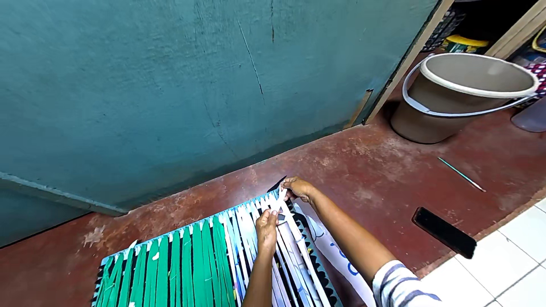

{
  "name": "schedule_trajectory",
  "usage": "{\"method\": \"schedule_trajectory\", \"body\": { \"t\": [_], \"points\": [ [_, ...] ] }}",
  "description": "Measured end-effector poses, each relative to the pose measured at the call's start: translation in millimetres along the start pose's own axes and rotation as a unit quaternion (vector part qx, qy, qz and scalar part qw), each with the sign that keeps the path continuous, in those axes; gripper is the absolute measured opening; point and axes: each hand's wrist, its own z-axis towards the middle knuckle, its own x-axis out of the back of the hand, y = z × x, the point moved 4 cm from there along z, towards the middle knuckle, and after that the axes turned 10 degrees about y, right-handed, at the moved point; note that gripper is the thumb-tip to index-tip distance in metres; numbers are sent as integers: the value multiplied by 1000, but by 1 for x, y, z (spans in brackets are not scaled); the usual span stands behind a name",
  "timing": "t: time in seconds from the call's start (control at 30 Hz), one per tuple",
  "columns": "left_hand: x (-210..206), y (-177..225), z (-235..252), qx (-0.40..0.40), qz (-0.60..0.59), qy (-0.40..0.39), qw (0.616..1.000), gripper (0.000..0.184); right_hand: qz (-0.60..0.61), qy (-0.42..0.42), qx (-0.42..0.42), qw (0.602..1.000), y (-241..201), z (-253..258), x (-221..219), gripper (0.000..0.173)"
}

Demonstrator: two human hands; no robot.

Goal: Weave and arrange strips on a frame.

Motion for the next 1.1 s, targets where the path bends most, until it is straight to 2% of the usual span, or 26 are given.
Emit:
{"method": "schedule_trajectory", "body": {
  "t": [0.07,0.17,0.27,0.37,0.47,0.53,0.57,0.67,0.77,0.87,0.93,0.97,1.03,1.1],
  "points": [
    [8,-1,10,-19,54,13,998,23,16,-6,4,1000,1,-3,-1,26],
    [20,-3,28,-100,196,70,973,21,13,-26,37,999,-1,-9,-3,24],
    [15,-4,36,-156,249,74,953,22,0,-72,102,992,-8,-16,-9,21],
    [-3,-15,33,-103,218,17,970,22,-7,-116,165,979,-15,-17,-14,25],
    [-23,-24,24,53,88,-54,993,22,-28,-150,197,968,-22,-20,-20,27],
    [-32,-24,21,152,-18,-57,987,18,-50,-170,194,965,-26,-24,-22,28],
    [-35,-23,20,177,-56,-58,981,17,-57,-174,188,965,-28,-25,-22,28],
    [-40,-17,16,179,-112,-65,975,15,-103,-161,183,964,-32,-27,-21,28],
    [-38,-13,15,141,-114,-58,982,15,-206,-136,195,949,-35,-26,-21,30],
    [-27,-6,11,56,-31,12,998,12,-242,-106,185,946,-34,-22,-23,29],
    [-15,6,4,-87,62,93,990,30,-216,-88,163,959,-31,-17,-23,28],
    [-12,14,-1,-188,118,128,967,34,-196,-82,151,965,-29,-15,-23,28],
    [-12,24,-8,-385,210,147,886,30,-163,-76,130,975,-28,-14,-22,27],
    [-15,31,-8,-500,281,115,811,29,-132,-72,103,983,-26,-15,-22,26]
  ]
}}
